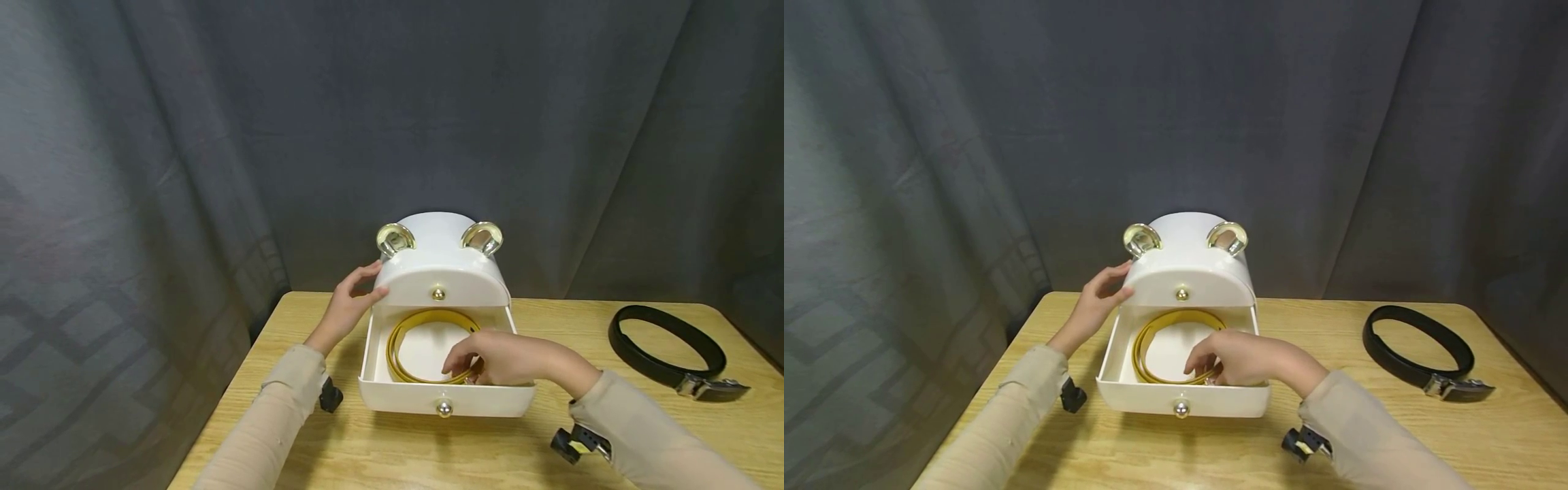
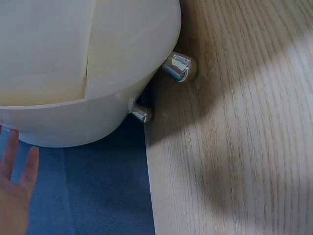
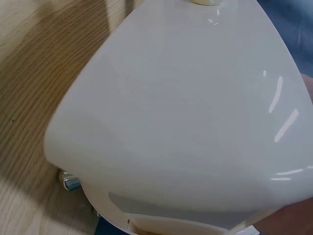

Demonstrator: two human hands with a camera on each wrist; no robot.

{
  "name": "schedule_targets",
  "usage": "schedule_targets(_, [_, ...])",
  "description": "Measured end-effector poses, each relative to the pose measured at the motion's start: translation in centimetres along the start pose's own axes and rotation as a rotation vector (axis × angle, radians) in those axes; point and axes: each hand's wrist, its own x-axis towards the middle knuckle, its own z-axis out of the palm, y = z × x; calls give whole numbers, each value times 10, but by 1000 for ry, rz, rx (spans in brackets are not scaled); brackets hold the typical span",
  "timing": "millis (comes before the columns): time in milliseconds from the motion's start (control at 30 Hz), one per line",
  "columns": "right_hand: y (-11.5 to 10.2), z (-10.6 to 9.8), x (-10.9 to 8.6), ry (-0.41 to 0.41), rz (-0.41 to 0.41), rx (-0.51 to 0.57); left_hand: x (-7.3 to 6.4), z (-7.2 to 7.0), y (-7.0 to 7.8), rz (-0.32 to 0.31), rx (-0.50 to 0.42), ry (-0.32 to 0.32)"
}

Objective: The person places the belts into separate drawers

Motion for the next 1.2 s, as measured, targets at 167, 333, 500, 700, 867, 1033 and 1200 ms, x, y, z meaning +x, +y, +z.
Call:
schedule_targets(167, [-1,-3,-7,87,-27,65,0,0,-1,11,-10,-2])
schedule_targets(333, [-3,-5,-17,168,-23,116,0,-1,-1,13,7,1])
schedule_targets(500, [-5,3,-24,272,-38,138,0,-1,-1,16,9,6])
schedule_targets(700, [-10,21,-29,475,-161,86,0,-1,0,3,13,4])
schedule_targets(867, [-16,34,-30,620,-250,13,0,-1,0,7,8,6])
schedule_targets(1033, [-23,42,-31,707,-263,-36,0,0,1,10,1,6])
schedule_targets(1200, [-31,50,-33,791,-187,-53,0,0,1,8,3,6])
